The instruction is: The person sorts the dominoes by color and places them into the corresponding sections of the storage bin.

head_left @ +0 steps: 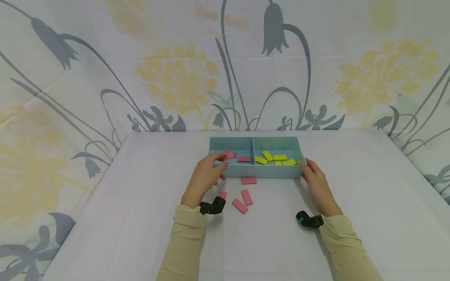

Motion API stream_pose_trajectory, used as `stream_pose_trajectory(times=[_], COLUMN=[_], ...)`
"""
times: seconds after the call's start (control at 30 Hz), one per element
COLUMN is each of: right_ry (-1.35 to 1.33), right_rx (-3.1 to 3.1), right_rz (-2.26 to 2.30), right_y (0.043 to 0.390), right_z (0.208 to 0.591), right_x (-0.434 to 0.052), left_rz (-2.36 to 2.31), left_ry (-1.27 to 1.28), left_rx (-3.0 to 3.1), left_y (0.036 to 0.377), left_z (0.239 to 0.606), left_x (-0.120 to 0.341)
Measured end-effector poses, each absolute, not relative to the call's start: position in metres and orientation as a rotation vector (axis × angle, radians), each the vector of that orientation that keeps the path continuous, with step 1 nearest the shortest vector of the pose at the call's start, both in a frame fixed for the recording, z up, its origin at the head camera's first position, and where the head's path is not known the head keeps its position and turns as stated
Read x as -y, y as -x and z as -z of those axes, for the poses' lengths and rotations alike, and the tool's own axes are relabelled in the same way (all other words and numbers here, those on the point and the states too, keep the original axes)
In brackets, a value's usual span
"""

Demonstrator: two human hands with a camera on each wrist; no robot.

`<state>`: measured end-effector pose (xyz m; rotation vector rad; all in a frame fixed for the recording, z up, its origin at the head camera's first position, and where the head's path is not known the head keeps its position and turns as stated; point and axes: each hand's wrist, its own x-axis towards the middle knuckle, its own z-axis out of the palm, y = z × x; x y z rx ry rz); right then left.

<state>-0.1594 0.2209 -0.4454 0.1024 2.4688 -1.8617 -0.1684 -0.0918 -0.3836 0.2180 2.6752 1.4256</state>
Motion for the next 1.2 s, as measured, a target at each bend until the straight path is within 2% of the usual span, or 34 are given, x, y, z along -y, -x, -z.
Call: stream_pose_trajectory(times=[1.2], right_ry=[-0.06], right_rx=[-2.463], right_rz=[1.892], right_y=[0.159], right_z=[0.445], right_x=[-0.219], left_rz=[-1.321], left_ry=[-0.117], left_rx=[-2.657], left_y=[0.174], left_z=[0.396], left_x=[0.091])
